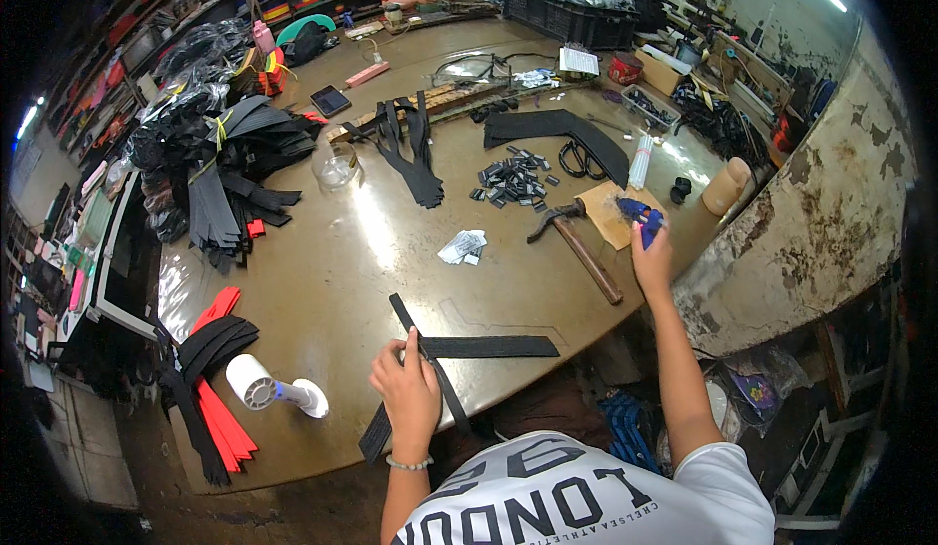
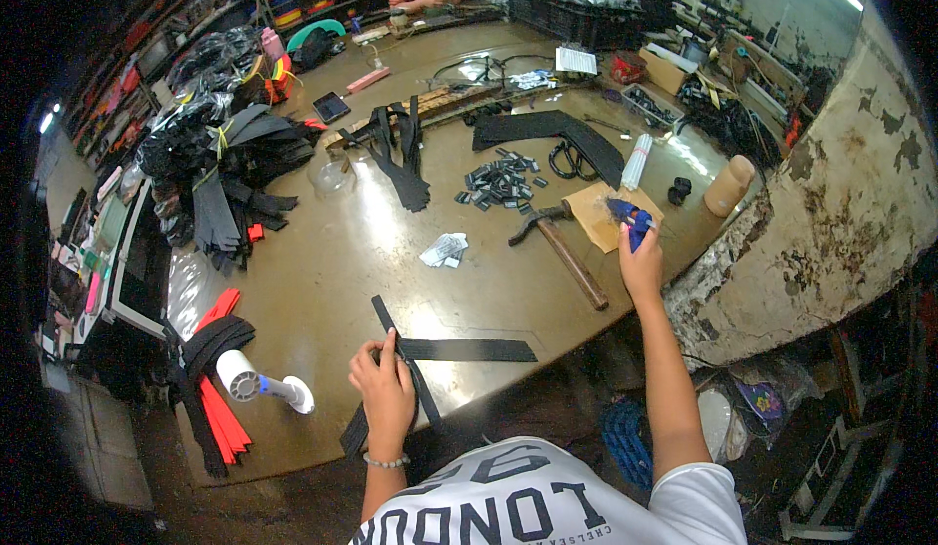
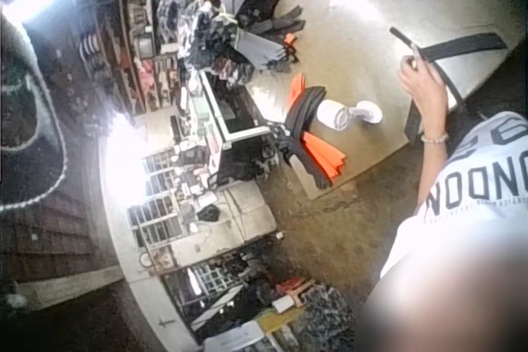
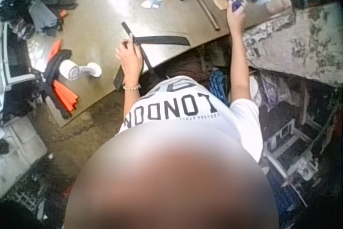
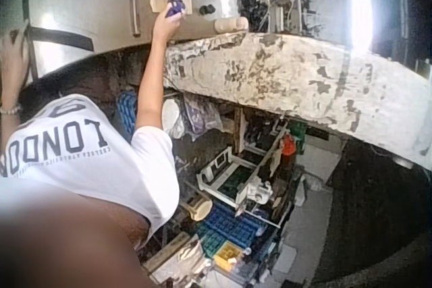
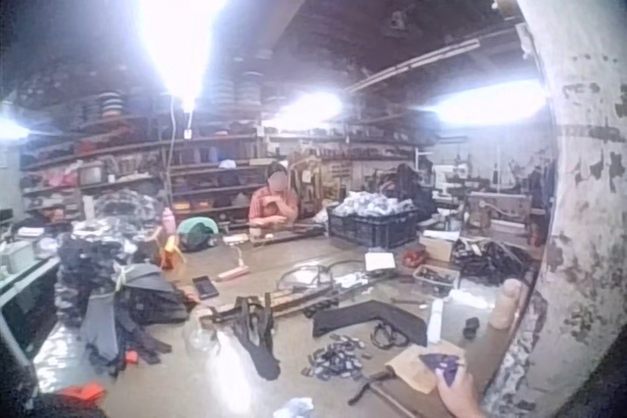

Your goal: The person assembles black fabric straps by applying hot glue with a glue gun, attaching small rectangular tags, and hammering them flat. The person repeats this process for multiple straps, arranging them on the table as they work.

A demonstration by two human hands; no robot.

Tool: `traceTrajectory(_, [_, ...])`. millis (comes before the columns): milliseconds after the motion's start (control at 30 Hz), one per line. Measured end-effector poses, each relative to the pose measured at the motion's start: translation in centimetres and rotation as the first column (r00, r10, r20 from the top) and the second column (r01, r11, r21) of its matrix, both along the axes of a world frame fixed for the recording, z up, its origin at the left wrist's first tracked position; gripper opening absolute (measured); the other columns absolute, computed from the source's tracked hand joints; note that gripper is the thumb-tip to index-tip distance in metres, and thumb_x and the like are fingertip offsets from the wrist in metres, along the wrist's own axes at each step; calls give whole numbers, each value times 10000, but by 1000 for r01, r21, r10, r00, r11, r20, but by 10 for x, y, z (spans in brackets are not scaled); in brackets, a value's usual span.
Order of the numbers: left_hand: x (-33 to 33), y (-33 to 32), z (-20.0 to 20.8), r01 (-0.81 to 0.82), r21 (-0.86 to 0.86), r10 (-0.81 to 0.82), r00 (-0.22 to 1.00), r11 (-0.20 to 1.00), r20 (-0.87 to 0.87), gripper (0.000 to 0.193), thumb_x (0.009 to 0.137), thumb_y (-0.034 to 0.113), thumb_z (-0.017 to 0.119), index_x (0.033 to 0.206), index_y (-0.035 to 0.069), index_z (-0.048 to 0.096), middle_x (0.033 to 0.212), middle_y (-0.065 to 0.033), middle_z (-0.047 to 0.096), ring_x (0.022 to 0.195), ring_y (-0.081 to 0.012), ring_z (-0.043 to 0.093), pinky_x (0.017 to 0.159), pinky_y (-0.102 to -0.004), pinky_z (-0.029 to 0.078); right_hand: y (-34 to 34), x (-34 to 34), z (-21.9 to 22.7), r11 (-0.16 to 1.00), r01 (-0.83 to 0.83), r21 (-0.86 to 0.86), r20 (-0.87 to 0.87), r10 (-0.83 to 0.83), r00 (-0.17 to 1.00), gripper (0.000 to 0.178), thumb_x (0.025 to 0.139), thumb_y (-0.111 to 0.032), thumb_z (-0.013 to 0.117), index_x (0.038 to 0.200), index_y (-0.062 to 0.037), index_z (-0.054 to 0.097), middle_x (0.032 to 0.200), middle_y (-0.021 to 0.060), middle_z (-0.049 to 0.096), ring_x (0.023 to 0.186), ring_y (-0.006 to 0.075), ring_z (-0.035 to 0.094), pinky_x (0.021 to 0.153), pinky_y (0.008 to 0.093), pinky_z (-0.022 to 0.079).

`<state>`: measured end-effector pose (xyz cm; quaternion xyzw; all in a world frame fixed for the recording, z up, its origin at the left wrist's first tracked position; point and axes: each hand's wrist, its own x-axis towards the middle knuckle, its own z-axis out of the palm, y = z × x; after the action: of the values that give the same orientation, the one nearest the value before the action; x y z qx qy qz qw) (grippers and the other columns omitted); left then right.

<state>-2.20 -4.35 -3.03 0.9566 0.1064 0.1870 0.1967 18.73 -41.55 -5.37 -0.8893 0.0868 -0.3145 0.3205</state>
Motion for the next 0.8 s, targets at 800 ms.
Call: traceTrajectory(800, [14,5,9,-22,-90,20,1000,996,-21,360,926,140,622,1282,85,617,1152,-138,555,1083,-321,503,947,-438,402,-2,-3,11,997,-79,-25,-50,78,996,568,970,-263,625,1443,-127,342,1067,272,673,962,442,672,786,484,521])
